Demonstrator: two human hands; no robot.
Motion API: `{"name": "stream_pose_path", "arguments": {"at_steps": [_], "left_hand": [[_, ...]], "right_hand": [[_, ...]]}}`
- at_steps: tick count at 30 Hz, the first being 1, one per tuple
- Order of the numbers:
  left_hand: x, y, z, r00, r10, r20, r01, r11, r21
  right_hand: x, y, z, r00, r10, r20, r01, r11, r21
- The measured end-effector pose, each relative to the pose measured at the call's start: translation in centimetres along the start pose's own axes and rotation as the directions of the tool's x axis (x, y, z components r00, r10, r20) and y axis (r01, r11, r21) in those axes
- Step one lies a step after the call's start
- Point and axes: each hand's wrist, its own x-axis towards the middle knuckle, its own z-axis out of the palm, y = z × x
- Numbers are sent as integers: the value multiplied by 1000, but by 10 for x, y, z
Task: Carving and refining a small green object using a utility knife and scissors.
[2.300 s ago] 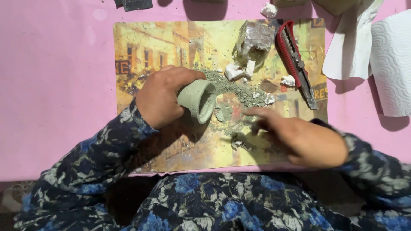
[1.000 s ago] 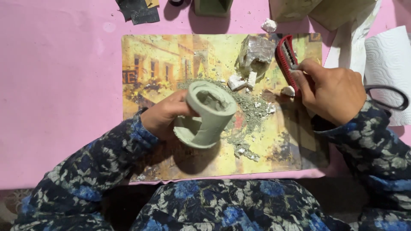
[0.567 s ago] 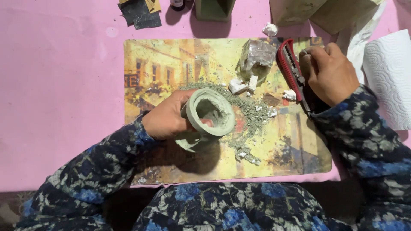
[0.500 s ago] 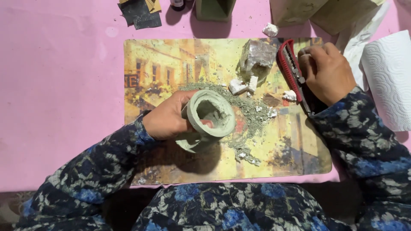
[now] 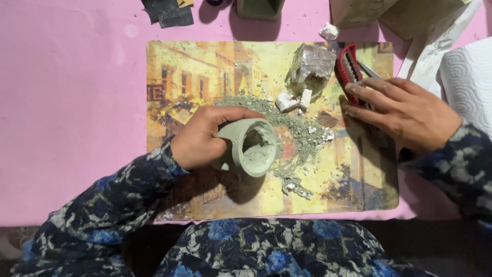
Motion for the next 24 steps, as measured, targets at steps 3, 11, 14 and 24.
{"name": "stream_pose_path", "arguments": {"at_steps": [3,11,14,24], "left_hand": [[0,14,-2,1000,12,23,-11,1000,-17],[2,0,-2,996,-54,68,60,994,-89],[2,-13,-5,991,-81,106,103,971,-218],[2,-20,-6,955,-246,167,297,766,-570]], "right_hand": [[2,15,7,996,-76,45,80,994,-79],[1,23,14,944,-19,330,79,982,-169],[-5,28,20,972,-62,225,92,988,-127],[-13,28,-19,968,-93,-231,134,977,169]]}}
